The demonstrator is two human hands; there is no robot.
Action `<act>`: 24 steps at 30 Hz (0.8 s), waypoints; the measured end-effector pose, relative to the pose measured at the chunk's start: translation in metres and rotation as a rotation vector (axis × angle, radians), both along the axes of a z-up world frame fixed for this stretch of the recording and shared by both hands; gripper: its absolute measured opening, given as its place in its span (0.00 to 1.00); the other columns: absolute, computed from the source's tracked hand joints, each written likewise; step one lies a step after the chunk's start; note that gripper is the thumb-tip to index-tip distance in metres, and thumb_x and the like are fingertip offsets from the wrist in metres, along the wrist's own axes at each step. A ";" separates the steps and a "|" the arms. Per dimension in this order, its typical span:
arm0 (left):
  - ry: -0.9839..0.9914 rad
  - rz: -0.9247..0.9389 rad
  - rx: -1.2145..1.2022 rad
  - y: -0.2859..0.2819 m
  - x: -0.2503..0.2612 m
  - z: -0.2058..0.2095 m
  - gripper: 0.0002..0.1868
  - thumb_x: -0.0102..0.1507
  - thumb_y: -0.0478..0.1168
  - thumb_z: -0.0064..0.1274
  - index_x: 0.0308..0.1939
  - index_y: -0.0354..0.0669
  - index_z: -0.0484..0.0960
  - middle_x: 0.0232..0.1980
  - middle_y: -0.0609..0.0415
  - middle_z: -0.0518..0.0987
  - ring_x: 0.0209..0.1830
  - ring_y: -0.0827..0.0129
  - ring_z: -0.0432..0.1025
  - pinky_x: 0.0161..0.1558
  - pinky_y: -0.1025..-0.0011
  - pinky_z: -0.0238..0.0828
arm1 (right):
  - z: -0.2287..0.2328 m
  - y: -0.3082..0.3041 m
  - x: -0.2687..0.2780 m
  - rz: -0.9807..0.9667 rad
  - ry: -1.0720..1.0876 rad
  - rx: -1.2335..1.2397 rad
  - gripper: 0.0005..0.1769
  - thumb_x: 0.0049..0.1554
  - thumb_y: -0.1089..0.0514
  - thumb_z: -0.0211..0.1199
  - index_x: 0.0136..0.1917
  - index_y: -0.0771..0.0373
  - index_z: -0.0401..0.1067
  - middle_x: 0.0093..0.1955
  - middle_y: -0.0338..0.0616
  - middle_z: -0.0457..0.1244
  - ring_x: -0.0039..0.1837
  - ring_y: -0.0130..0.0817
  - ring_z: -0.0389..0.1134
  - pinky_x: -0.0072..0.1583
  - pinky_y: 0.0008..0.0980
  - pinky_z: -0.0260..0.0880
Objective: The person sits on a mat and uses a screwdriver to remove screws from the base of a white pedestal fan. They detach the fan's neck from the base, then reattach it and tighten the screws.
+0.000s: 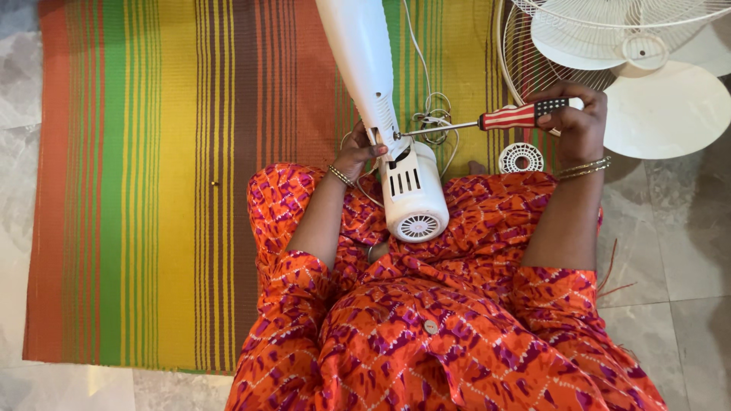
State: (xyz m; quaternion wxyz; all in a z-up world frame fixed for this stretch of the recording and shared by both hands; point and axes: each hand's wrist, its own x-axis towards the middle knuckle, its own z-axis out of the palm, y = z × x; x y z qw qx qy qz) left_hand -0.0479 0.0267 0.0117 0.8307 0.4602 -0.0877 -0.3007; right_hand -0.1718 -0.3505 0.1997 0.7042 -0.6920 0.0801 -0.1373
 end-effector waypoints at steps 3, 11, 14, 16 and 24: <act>0.003 0.001 -0.014 0.000 0.000 0.001 0.48 0.50 0.34 0.75 0.71 0.41 0.68 0.65 0.49 0.77 0.70 0.57 0.68 0.74 0.56 0.61 | -0.001 0.001 0.001 -0.013 0.041 -0.018 0.27 0.37 0.62 0.54 0.49 0.75 0.77 0.43 0.50 0.69 0.41 0.31 0.67 0.45 0.26 0.68; -0.010 -0.004 0.000 0.000 -0.002 0.006 0.48 0.49 0.36 0.76 0.71 0.42 0.68 0.65 0.49 0.77 0.69 0.58 0.68 0.74 0.57 0.61 | -0.011 -0.002 0.006 -0.006 0.031 0.002 0.26 0.37 0.63 0.54 0.48 0.74 0.77 0.45 0.50 0.70 0.40 0.30 0.67 0.44 0.26 0.68; -0.007 -0.004 0.007 0.001 -0.002 0.007 0.49 0.49 0.37 0.76 0.71 0.42 0.68 0.65 0.49 0.77 0.69 0.57 0.69 0.74 0.55 0.61 | -0.012 -0.002 0.006 -0.010 0.034 0.016 0.25 0.37 0.63 0.54 0.48 0.74 0.77 0.44 0.50 0.70 0.39 0.30 0.66 0.43 0.25 0.67; -0.008 -0.001 0.027 0.000 -0.001 0.008 0.49 0.48 0.38 0.77 0.71 0.42 0.68 0.65 0.48 0.77 0.69 0.57 0.68 0.73 0.55 0.61 | -0.012 -0.002 0.006 -0.016 0.045 0.030 0.25 0.37 0.63 0.54 0.48 0.74 0.77 0.44 0.50 0.70 0.38 0.30 0.64 0.42 0.26 0.66; -0.013 0.004 0.083 0.000 0.000 0.007 0.52 0.46 0.41 0.78 0.71 0.39 0.67 0.65 0.47 0.77 0.70 0.57 0.68 0.74 0.55 0.61 | -0.011 -0.001 0.007 -0.021 0.047 0.017 0.26 0.36 0.63 0.53 0.48 0.73 0.77 0.42 0.48 0.69 0.38 0.29 0.64 0.42 0.25 0.67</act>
